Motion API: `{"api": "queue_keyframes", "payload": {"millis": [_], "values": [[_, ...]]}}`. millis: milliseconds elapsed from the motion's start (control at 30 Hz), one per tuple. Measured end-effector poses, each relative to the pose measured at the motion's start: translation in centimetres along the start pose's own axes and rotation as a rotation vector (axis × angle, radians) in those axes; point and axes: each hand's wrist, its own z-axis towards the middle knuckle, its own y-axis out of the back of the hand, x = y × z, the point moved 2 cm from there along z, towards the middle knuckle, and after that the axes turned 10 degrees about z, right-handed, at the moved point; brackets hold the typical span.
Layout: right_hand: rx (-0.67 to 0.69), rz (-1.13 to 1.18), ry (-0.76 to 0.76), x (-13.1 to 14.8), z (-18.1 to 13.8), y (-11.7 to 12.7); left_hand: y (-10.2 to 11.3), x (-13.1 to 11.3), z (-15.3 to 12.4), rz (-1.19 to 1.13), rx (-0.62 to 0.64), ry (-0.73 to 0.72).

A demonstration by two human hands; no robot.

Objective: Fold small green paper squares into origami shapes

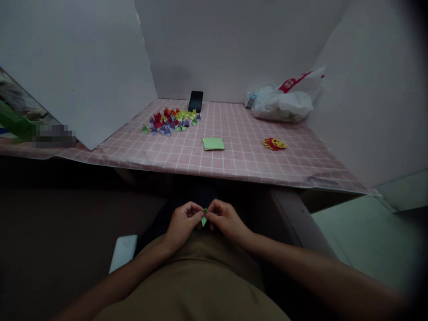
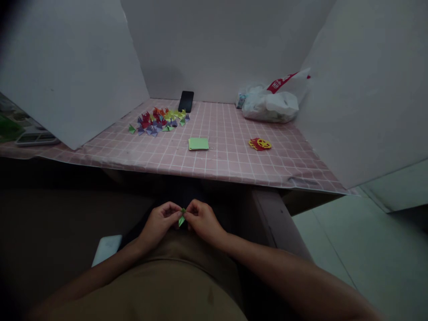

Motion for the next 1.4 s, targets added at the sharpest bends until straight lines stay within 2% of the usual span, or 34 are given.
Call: {"api": "queue_keyframes", "payload": {"millis": [500,1400], "values": [[0.048,-0.003,0.027,-0.03,0.00,-0.05,0.33,-0.82,-0.45,0.034,0.001,-0.057],[0.070,0.012,0.006,-0.30,-0.04,-0.12,0.36,-0.62,-0.38,0.019,0.030,-0.032]]}}
